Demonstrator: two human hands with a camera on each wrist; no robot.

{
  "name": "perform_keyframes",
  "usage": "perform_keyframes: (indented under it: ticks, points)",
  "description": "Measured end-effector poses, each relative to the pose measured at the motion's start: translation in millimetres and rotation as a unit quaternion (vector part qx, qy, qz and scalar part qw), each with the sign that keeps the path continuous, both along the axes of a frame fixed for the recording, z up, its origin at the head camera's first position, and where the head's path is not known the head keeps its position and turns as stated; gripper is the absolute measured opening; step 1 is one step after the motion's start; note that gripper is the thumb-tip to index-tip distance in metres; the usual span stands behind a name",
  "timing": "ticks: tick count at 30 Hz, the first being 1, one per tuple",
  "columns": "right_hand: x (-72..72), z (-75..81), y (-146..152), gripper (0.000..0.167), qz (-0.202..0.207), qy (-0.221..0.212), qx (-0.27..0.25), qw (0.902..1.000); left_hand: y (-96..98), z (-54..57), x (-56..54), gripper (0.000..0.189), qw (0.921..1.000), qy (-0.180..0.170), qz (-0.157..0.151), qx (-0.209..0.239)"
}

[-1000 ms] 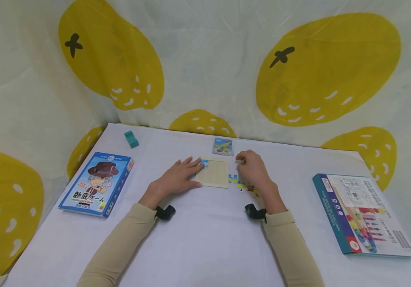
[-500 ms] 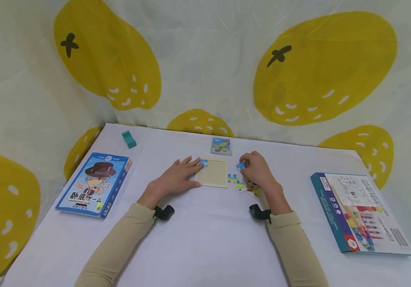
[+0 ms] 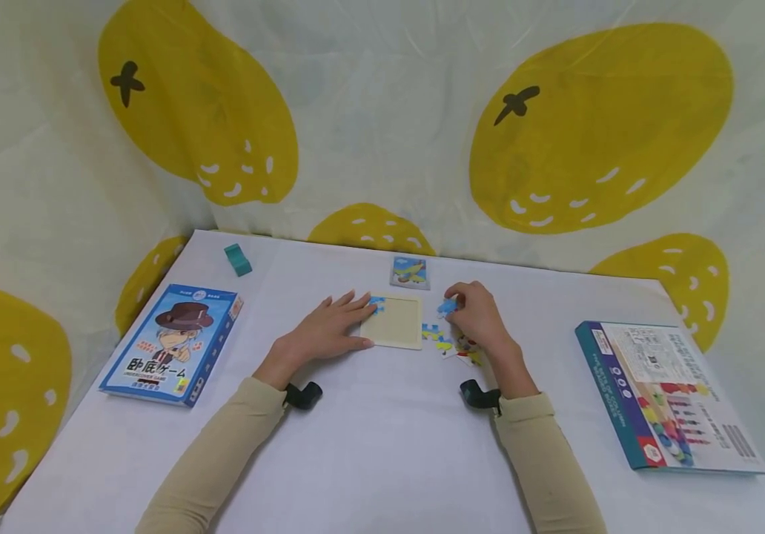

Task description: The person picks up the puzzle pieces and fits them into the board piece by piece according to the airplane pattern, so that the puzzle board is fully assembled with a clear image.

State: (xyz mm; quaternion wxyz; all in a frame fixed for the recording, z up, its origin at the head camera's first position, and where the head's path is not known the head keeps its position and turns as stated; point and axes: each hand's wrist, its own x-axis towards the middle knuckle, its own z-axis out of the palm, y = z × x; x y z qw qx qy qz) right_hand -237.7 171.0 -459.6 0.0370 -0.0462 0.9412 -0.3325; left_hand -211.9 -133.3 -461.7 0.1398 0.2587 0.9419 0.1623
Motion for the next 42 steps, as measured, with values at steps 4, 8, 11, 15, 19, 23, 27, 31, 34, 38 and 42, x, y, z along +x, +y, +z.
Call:
perform_keyframes:
  ticks: [4,8,11,15,19,23,27,31,34,38,42]
  points:
    - [0.8,3.9,1.2,0.025,-0.007,0.005,-0.005,1.0000,0.5,0.6,0.1,0.078,0.9999,0.003,0.005,-0.011]
    - [2.0,8.0,1.9,0.017,-0.011,-0.001,-0.014,0.9998,1.2,-0.3,-0.4,0.079,0.9998,0.009,0.007,-0.015]
    - [2.5,9.8,1.1,0.011,-0.010,0.000,-0.026,0.9996,1.4,-1.0,-0.5,0.079,0.9997,0.013,0.009,-0.016]
    - [2.3,11.1,-2.2,0.007,0.001,0.008,-0.042,0.9991,2.4,-2.0,-0.3,0.078,0.9994,0.023,0.011,-0.024]
    - [1.9,11.0,-8.1,0.007,0.002,0.014,-0.055,0.9984,5.0,-1.5,1.1,0.076,0.9991,0.031,0.010,-0.025]
    - [2.6,8.6,-15.6,0.007,-0.008,0.017,-0.070,0.9974,8.0,0.0,3.8,0.074,0.9994,0.028,0.009,-0.018]
    - [3.7,4.1,-25.2,0.008,-0.009,0.019,-0.087,0.9960,8.7,0.5,5.7,0.075,0.9995,0.024,0.015,-0.017]
    - [2.3,-3.6,-34.3,0.008,0.002,0.032,-0.099,0.9946,6.6,-1.2,5.0,0.074,0.9995,0.026,0.014,-0.015]
    - [1.4,-6.4,-41.2,0.008,0.003,0.038,-0.115,0.9926,5.1,-1.9,4.1,0.074,0.9996,0.026,0.011,-0.009]
    - [0.9,-8.4,-50.7,0.009,0.004,0.038,-0.129,0.9909,4.7,-2.2,3.9,0.074,0.9996,0.028,0.008,-0.005]
    - [-0.2,-12.5,-57.2,0.008,0.005,0.039,-0.128,0.9910,5.5,-1.3,4.3,0.073,0.9994,0.034,0.005,0.001]
